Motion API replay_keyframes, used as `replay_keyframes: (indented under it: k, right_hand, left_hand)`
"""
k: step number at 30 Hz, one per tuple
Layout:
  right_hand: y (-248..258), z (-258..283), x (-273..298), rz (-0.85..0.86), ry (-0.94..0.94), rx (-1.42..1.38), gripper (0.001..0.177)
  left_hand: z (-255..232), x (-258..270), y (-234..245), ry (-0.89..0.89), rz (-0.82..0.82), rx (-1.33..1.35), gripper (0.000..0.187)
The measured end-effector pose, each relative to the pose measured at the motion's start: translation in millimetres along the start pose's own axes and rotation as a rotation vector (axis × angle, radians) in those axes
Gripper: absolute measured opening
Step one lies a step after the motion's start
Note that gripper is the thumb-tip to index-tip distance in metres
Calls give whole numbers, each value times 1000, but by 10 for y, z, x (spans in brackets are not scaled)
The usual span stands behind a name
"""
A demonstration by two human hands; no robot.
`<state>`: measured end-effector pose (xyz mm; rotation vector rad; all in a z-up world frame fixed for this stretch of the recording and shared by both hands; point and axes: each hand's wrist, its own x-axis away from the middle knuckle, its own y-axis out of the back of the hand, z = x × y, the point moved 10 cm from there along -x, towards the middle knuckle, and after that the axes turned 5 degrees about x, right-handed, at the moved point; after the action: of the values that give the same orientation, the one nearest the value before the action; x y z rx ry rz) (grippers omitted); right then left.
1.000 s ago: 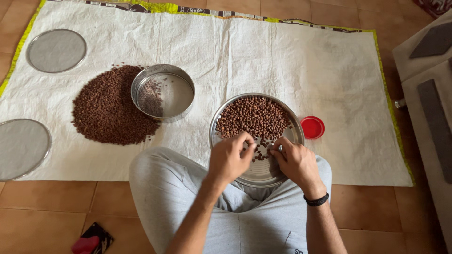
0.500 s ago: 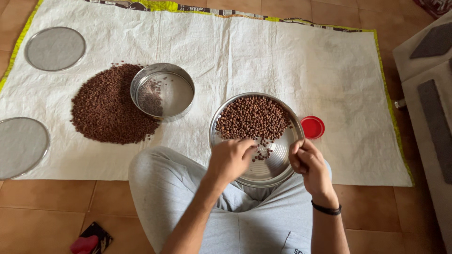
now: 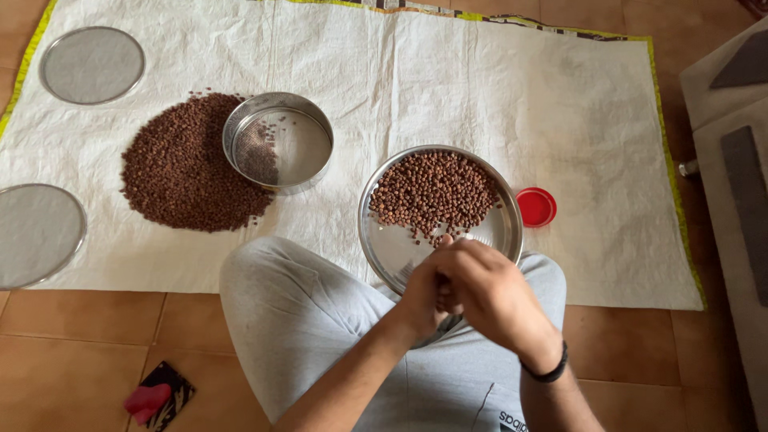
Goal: The person sits on the floor and sifts brown beans using a metal sieve over a metal bowl. After sifting, the person manually picks through the beans in the bowl to remove debris.
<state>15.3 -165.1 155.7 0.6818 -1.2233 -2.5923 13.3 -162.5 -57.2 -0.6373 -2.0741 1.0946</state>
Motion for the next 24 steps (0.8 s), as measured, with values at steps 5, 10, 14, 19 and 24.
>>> replay_keyframes:
  k: [5, 10, 14, 19, 24]
  right_hand:
    - [202, -387, 150, -223, -95, 21, 24]
    - [-25, -694, 236, -102, -149, 291, 19]
    - [-208, -832, 262, -28, -198, 335, 17]
    - [-295, -989, 276, 3, -271, 329, 12]
    - [-222, -1023, 323, -60, -263, 297, 9]
  left_hand:
    - [-552, 107, -138, -356, 71, -539, 50]
    - [-1061, 240, -196, -720, -119, -1216, 38]
    - [-1238, 494, -383, -1010, -199, -1524, 17]
    - [-930, 155, -308, -707, -170, -1865, 15]
    - [-744, 23, -397, -818, -83, -1949, 14]
